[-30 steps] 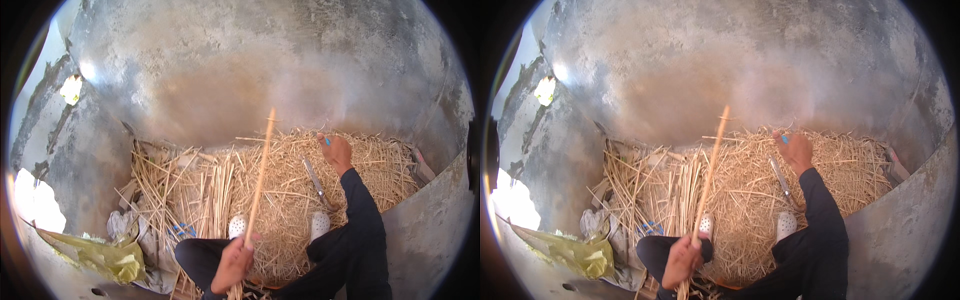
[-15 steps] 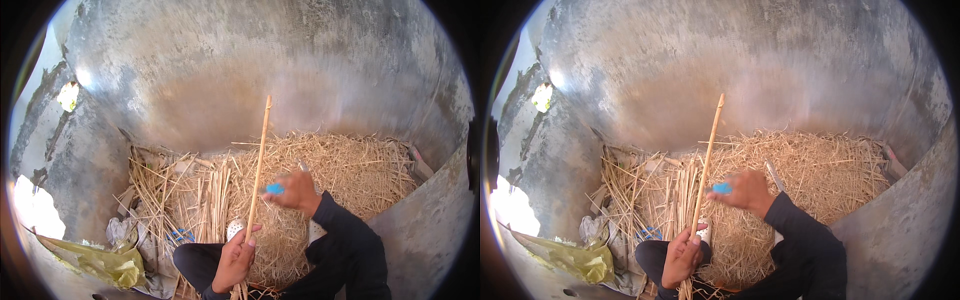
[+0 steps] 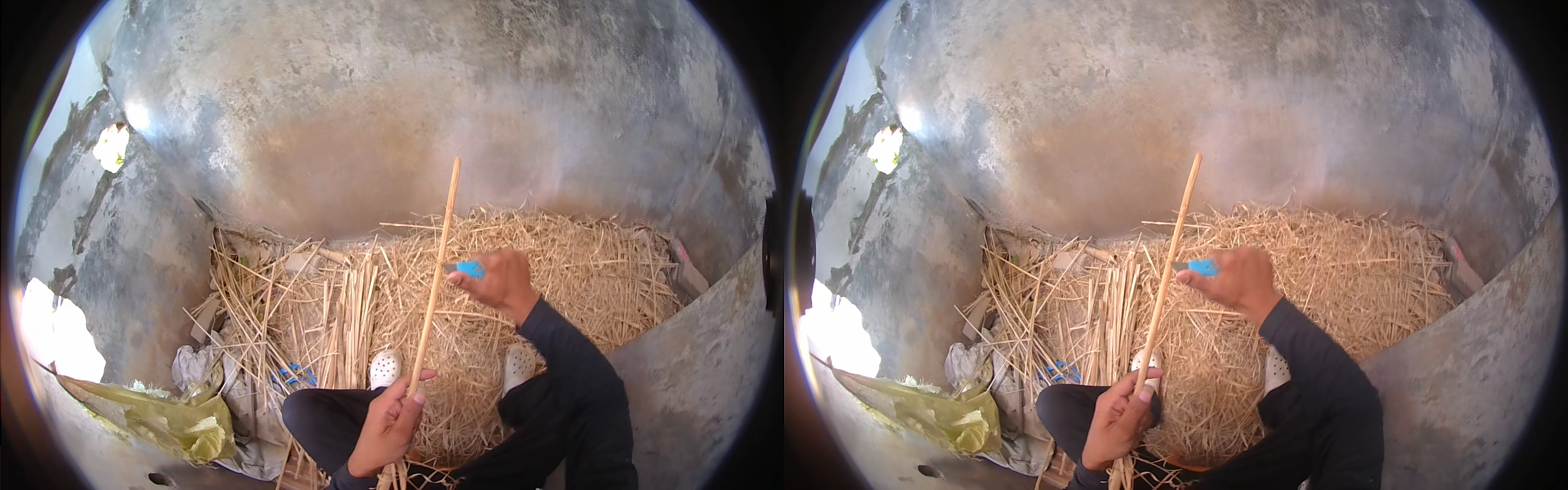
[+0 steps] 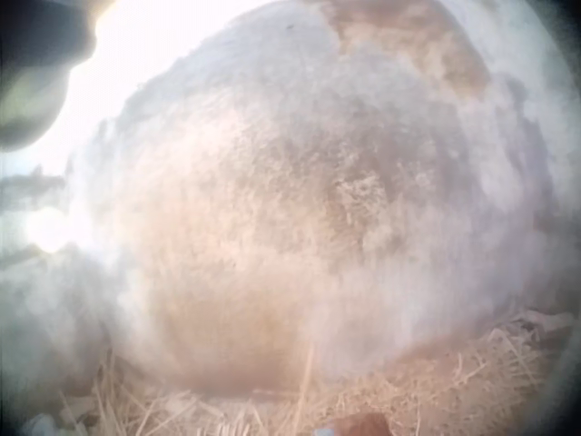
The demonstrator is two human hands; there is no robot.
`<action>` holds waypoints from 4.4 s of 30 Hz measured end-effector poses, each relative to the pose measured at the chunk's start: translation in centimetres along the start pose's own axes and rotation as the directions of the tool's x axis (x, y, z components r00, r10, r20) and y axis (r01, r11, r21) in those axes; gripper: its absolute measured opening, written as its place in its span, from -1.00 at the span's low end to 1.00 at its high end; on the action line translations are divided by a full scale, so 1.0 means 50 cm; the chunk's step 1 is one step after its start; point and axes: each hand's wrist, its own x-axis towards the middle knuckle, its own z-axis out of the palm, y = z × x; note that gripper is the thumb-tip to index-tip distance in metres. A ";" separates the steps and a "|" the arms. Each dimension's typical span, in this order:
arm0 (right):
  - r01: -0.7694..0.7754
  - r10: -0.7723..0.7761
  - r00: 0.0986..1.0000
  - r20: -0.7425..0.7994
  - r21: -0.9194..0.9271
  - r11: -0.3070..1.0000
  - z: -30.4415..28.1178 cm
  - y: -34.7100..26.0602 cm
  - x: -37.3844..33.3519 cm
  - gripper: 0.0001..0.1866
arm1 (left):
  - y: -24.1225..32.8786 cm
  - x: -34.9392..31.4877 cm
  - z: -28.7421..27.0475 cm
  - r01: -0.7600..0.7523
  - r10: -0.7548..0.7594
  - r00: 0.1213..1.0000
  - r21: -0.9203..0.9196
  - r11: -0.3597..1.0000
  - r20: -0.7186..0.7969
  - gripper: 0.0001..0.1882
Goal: The person sits on a straw-covered floor and uses a knife to strip bark and trim small branches from a long, thin stick. They hold the stick with one hand and scrape along its length with the knife in the other, discarding the trimmings onto the floor.
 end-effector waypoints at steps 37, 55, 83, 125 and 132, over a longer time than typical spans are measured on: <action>0.214 -0.217 0.976 0.019 0.095 0.972 -0.009 -0.049 -0.049 -0.22 | -0.006 0.021 -0.003 -0.055 0.056 0.998 0.063 0.996 -0.006 -0.49; 0.246 -0.249 0.969 -0.009 0.194 0.950 -0.005 -0.102 -0.056 -0.22 | -0.017 0.022 0.004 -0.086 0.088 0.993 0.019 0.996 -0.077 -0.45; 0.257 -0.257 0.966 0.004 0.051 0.965 -0.021 -0.091 -0.046 -0.17 | -0.025 -0.016 0.008 -0.059 0.069 0.992 0.096 0.994 -0.108 -0.45; 0.210 -0.215 0.976 0.037 0.093 0.973 -0.018 -0.094 -0.046 -0.23 | -0.022 0.009 0.004 -0.176 0.202 0.972 0.198 0.964 -0.120 -0.47; 0.249 -0.265 0.961 0.076 0.174 0.953 -0.012 -0.116 -0.064 -0.22 | -0.035 0.011 -0.001 -0.171 0.197 0.976 0.222 0.960 -0.098 -0.48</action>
